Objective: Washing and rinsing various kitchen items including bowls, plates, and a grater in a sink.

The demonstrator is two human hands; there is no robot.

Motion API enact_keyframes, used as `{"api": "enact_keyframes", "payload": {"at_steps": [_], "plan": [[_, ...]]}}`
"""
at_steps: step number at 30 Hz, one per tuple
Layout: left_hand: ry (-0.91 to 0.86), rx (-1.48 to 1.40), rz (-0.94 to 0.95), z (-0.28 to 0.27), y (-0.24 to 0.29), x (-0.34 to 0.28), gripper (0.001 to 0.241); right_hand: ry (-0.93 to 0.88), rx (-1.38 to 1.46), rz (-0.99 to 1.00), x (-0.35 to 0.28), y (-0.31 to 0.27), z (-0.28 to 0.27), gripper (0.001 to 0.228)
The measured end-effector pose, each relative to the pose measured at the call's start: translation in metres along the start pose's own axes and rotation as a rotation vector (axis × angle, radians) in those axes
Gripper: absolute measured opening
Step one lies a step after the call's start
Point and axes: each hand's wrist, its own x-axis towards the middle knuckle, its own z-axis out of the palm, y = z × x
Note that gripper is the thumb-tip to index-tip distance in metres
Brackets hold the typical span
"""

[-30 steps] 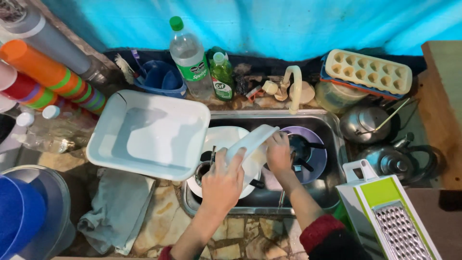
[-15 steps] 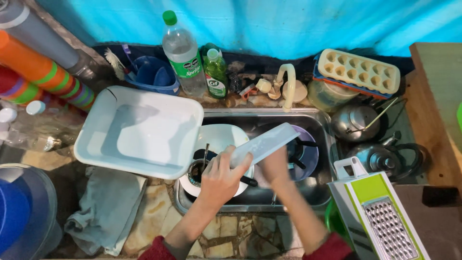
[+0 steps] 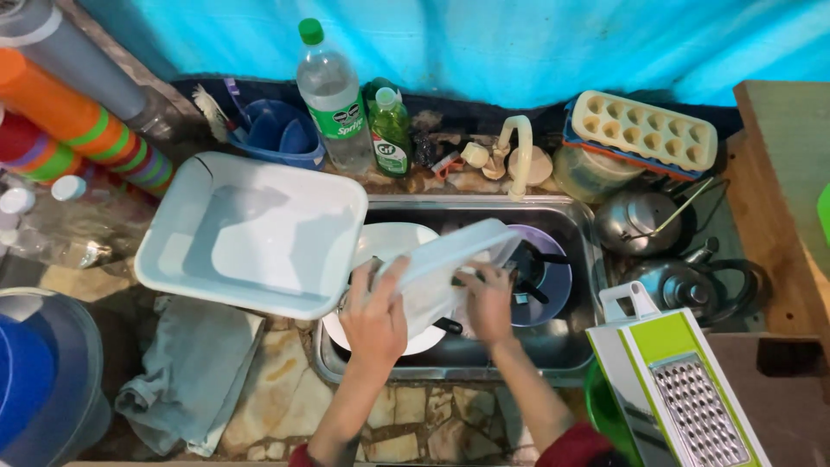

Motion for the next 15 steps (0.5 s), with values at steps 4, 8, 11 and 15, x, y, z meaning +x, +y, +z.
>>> {"api": "enact_keyframes", "payload": {"at_steps": [4,8,11,15], "plan": [[0.059,-0.104,-0.161,0.012,-0.001,0.0,0.055,0.058,0.174,-0.026,-0.015,-0.063,0.005,0.036],[0.113,-0.213,-0.256,0.017,-0.014,-0.003,0.051,0.04,0.133,-0.048,-0.017,-0.082,-0.022,0.028],[0.156,-0.409,-0.559,0.026,-0.029,-0.009,0.043,0.333,0.301,0.041,-0.025,-0.011,-0.034,0.035],[0.129,-0.778,-0.852,0.074,-0.055,-0.065,0.055,0.695,0.604,0.227,0.009,-0.007,-0.083,0.033]]}}
